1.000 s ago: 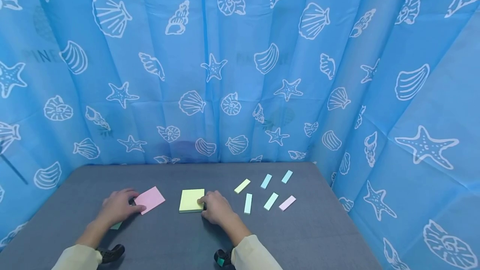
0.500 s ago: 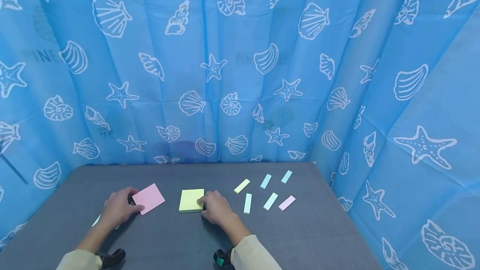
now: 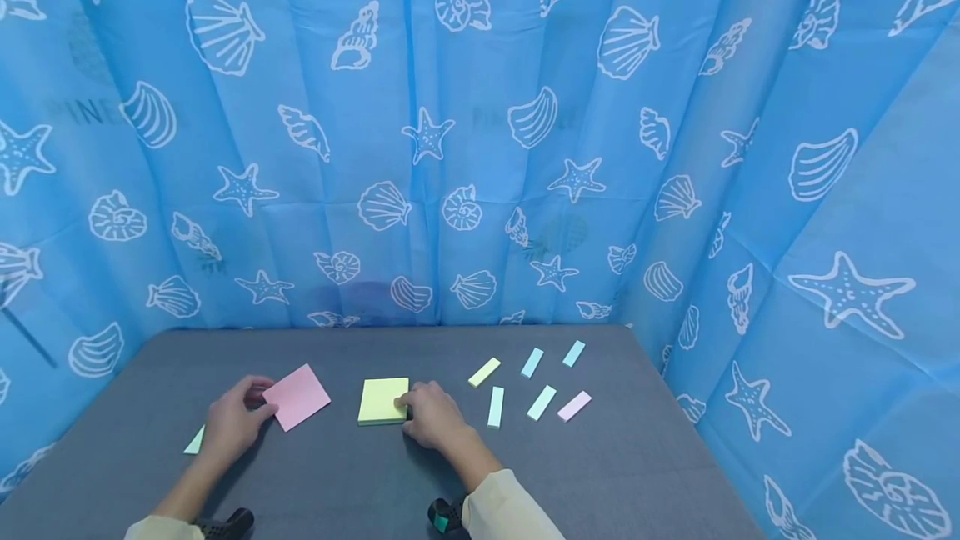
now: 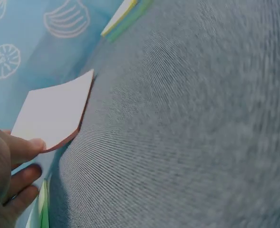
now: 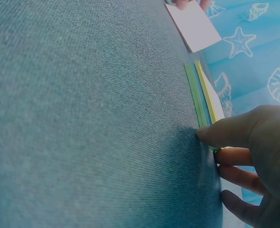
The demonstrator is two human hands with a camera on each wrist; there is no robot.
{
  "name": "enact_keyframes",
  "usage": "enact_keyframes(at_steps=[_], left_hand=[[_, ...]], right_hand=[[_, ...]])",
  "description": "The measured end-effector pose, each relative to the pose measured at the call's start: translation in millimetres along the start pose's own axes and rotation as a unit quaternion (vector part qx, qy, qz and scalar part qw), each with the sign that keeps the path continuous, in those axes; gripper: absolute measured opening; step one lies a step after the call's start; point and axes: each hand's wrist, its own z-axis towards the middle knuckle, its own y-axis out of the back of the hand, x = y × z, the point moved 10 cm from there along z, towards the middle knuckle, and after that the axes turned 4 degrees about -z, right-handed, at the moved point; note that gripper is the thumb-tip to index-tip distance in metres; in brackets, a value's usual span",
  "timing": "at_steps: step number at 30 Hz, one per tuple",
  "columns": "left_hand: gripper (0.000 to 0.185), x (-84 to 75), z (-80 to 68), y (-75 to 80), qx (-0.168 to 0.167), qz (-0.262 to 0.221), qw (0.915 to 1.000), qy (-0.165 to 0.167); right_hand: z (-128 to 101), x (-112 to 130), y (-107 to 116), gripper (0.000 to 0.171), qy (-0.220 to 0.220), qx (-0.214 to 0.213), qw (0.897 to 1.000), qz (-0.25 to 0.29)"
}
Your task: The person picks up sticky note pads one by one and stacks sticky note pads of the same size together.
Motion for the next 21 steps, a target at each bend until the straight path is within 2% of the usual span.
enact_keyframes(at_steps=[5,9,14,17,21], left_hand=[[0.034,-0.7,-2.2,4.2,-0.009,-0.056,0.9983,0.013],[0.039,4.8,-3.5,5.1,-0.003,-0.107,0.9929,0.051],[0.043,13.8,-2.3,2.6,-0.008,-0.163,0.9814,0.101],[0.045,17.8,-2.4,-1.9,-0.007,-0.209,0.969,0.132],[0.048,18.8,-4.8,-15.5,0.018,-0.297,0.9388,0.173]], right_hand=[[0,0,2,0.035,-0.001,0.001,1.0,-0.001],[0,1,2,0.035,-0.005,0.003,1.0,0.0],[-1,1,2,0.036,-0.01,0.006,1.0,0.003],[-1,1,2,0.036,-0.01,0.006,1.0,0.005],[-1,1,2,0.035,-0.006,0.005,1.0,0.005]])
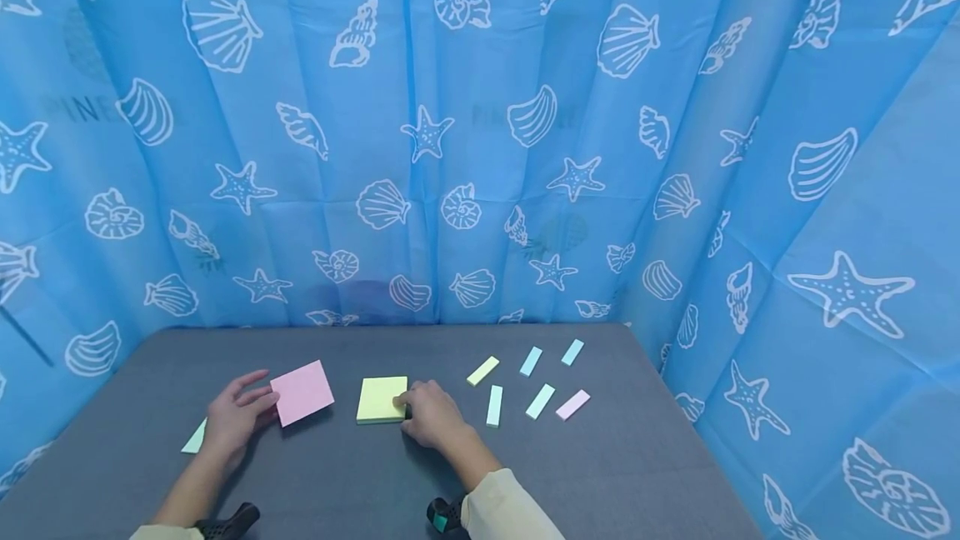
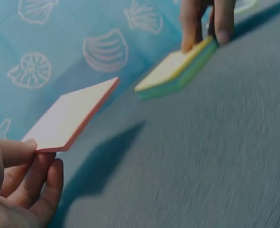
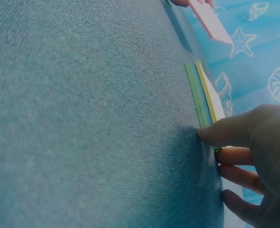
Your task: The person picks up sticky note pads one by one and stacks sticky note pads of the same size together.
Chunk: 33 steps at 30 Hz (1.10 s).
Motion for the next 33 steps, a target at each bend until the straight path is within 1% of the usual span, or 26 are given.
enact_keyframes(at_steps=[3,7,11,16,19,22,25,30,33], left_hand=[[0.05,5.0,-2.2,-9.6,0.02,-0.048,0.9981,0.032],[0.051,7.1,-7.2,-21.2,0.034,-0.082,0.9944,0.058],[0.049,9.6,-13.7,-30.6,0.039,-0.094,0.9918,0.077],[0.047,11.1,-18.2,-43.7,0.047,-0.093,0.9915,0.078],[0.046,12.2,-17.8,-53.0,0.048,-0.086,0.9922,0.077],[0.042,11.1,-16.2,-62.7,0.045,-0.063,0.9944,0.071],[0.039,7.8,-14.0,-71.2,0.041,-0.034,0.997,0.055],[0.033,-4.0,-12.3,-81.6,0.029,0.026,0.9992,0.008],[0.03,-12.6,-12.3,-85.9,0.019,0.081,0.9962,-0.028]], right_hand=[[0,1,0,0.036,0.005,-0.004,1.0,-0.002],[0,1,1,0.036,0.01,-0.008,1.0,-0.003],[0,0,0,0.035,0.009,-0.008,1.0,-0.005],[1,-1,-2,0.033,0.007,-0.01,1.0,-0.002],[0,-1,-1,0.032,0.009,-0.013,1.0,-0.002],[-1,-1,-1,0.032,0.011,-0.015,1.0,-0.003],[-1,-2,-2,0.032,0.011,-0.012,1.0,-0.004],[-1,-2,-2,0.033,0.009,-0.009,1.0,-0.003],[0,-2,-3,0.033,0.009,-0.01,1.0,-0.002]])
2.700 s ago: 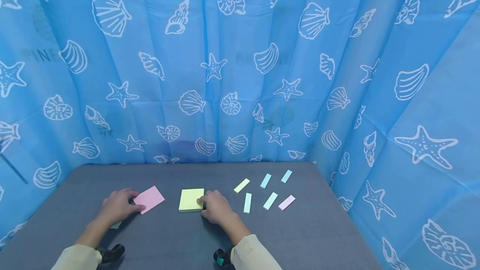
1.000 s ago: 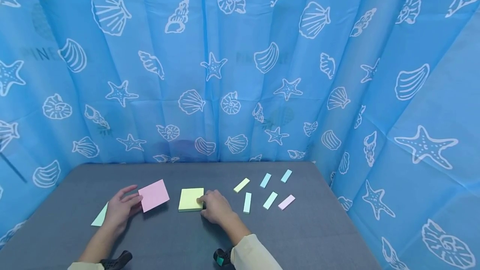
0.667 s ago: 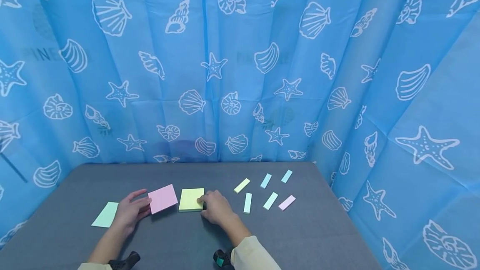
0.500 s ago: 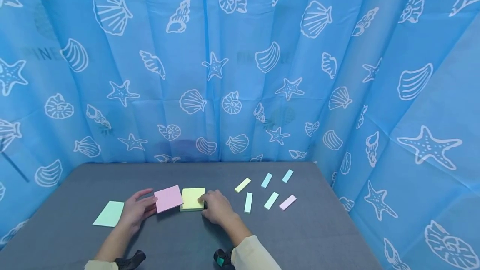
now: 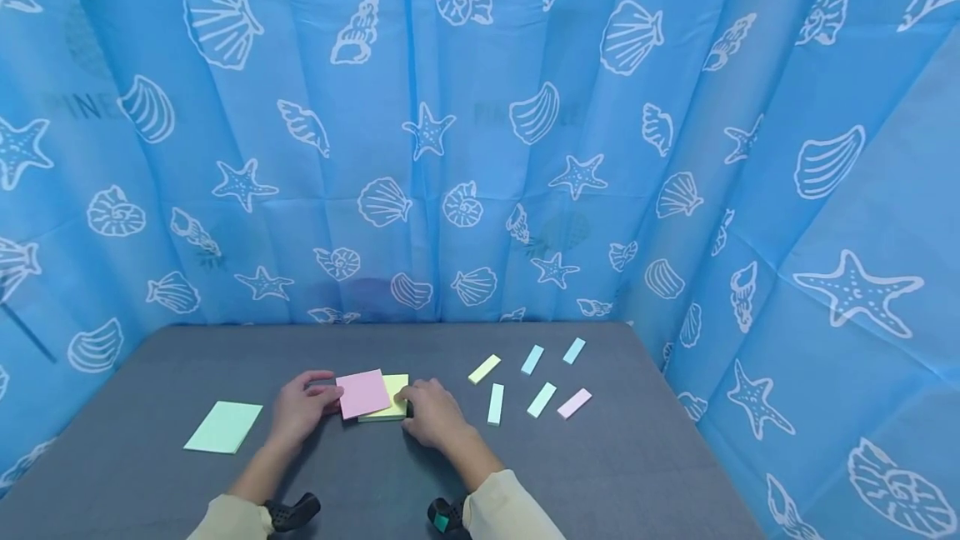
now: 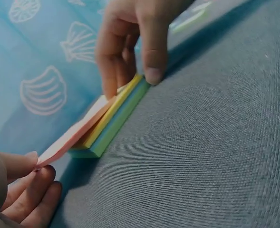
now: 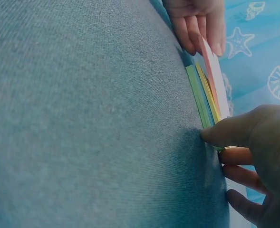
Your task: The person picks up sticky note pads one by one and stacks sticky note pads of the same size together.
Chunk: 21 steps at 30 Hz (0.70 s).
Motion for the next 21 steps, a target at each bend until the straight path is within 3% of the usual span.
enact_keyframes(at_steps=[4,9,17,21], left_hand=[[0.032,-12.4,-1.8,-9.1,0.02,0.097,0.9936,-0.055],[0.045,-23.3,-12.9,-27.2,0.082,0.207,0.968,-0.116],[0.054,-35.0,-26.7,-37.3,0.097,0.314,0.9303,-0.164],[0.048,-37.6,-30.4,-41.4,0.1,0.34,0.9178,-0.179]], right_hand=[[1,0,-1,0.033,-0.001,-0.001,1.0,0.0],[2,-3,-2,0.036,-0.014,-0.003,1.0,0.003],[2,1,0,0.045,-0.01,-0.015,1.0,-0.02],[2,5,3,0.044,0.001,-0.013,0.999,-0.042]])
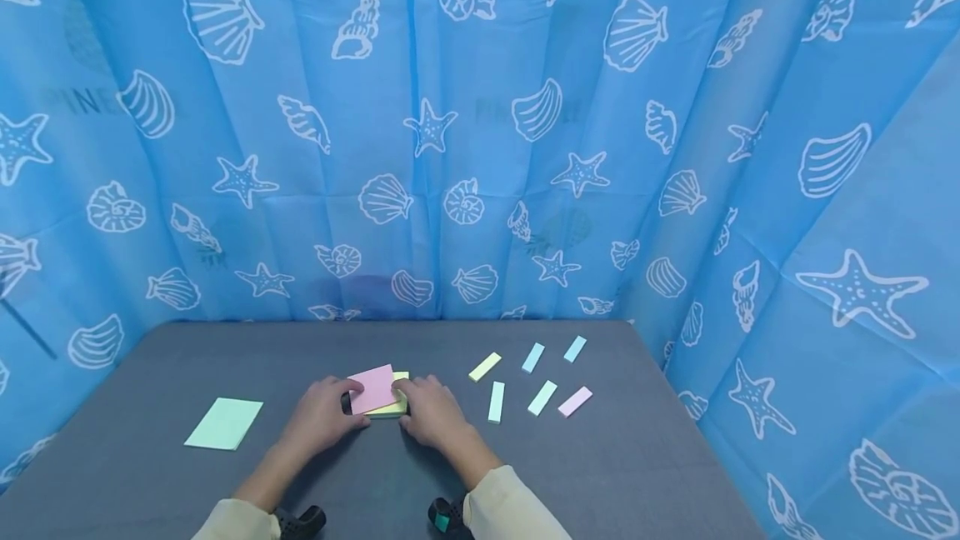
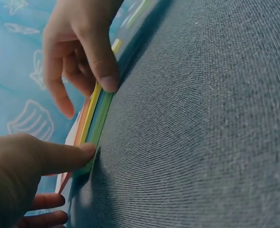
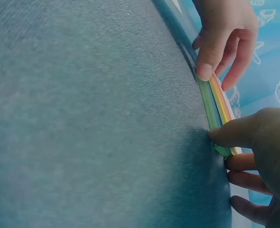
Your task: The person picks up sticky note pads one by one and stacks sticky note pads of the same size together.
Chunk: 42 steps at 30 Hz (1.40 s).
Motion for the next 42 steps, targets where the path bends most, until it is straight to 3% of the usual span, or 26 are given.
enact_keyframes(at_steps=[9,18,27,34,42], left_hand=[[0.034,-10.9,0.4,3.8,-0.022,0.029,0.9986,-0.039],[0.029,-21.5,1.7,5.5,-0.035,0.051,0.9951,-0.077],[0.027,-27.1,-1.3,3.6,-0.021,0.069,0.9937,-0.086],[0.022,-37.2,-3.4,4.4,-0.019,0.102,0.986,-0.131],[0.02,-37.6,-5.0,2.3,-0.008,0.113,0.9838,-0.139]], right_hand=[[4,4,6,0.027,0.015,-0.017,0.999,-0.023],[2,2,13,0.009,0.03,-0.064,0.997,-0.023],[-5,7,17,0.01,0.049,-0.086,0.995,-0.032],[-4,12,16,0.006,0.06,-0.082,0.995,-0.024],[-2,7,10,0.018,0.029,-0.057,0.998,-0.006]])
